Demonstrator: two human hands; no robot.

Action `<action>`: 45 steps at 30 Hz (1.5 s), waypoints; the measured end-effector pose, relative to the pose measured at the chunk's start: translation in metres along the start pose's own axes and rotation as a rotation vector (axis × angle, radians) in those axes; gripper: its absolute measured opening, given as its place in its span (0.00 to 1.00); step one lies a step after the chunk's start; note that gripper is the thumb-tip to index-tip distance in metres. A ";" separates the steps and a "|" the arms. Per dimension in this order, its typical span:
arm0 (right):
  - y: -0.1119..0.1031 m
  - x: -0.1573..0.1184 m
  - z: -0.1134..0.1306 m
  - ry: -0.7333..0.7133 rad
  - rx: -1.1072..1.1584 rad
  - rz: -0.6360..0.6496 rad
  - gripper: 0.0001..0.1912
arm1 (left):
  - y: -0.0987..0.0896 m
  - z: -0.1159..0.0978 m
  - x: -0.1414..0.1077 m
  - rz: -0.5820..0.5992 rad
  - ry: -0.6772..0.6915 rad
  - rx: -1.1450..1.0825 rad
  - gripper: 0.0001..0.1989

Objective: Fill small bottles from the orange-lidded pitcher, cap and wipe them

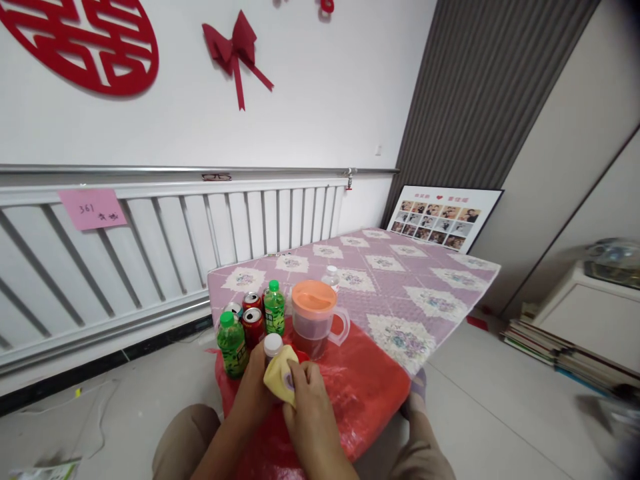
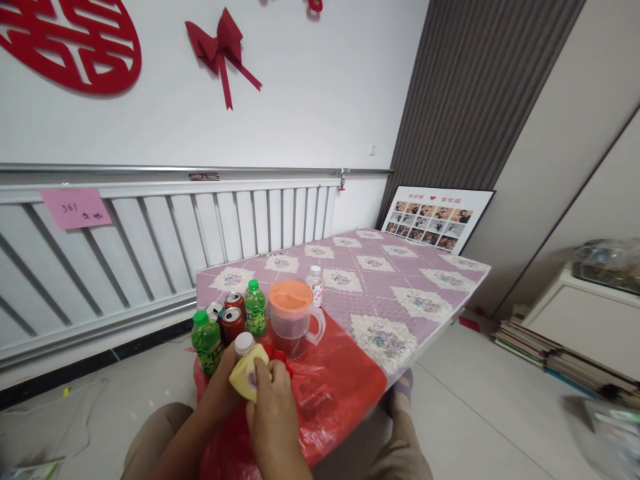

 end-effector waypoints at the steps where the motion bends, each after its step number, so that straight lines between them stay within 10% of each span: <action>1: -0.001 0.003 -0.003 0.016 -0.013 -0.022 0.33 | 0.000 0.001 -0.002 0.011 0.019 0.006 0.24; 8: -0.005 0.018 -0.020 0.020 -0.088 -0.045 0.37 | -0.009 0.022 -0.002 -0.021 0.042 0.034 0.29; 16: -0.008 0.011 -0.015 0.041 -0.115 -0.001 0.37 | -0.007 0.021 0.024 0.315 -0.025 -0.166 0.34; 25: -0.004 -0.006 -0.001 -0.029 -0.127 0.126 0.40 | -0.008 0.018 0.006 0.004 -0.022 -0.046 0.28; 38: 0.003 0.072 -0.029 0.007 -0.060 0.067 0.33 | -0.005 0.032 0.004 -0.015 0.053 0.085 0.35; 45: 0.003 0.061 -0.026 0.021 -0.048 0.080 0.34 | -0.002 0.033 0.002 -0.057 0.080 0.075 0.33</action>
Point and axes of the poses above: each hand's wrist, its own x-axis towards the middle knuckle, its own y-axis out of the palm, z = x × y, the point moved 2 cm from there along x, towards the middle knuckle, and after that the axes turned 8 degrees about -z, right-handed, at the moved point
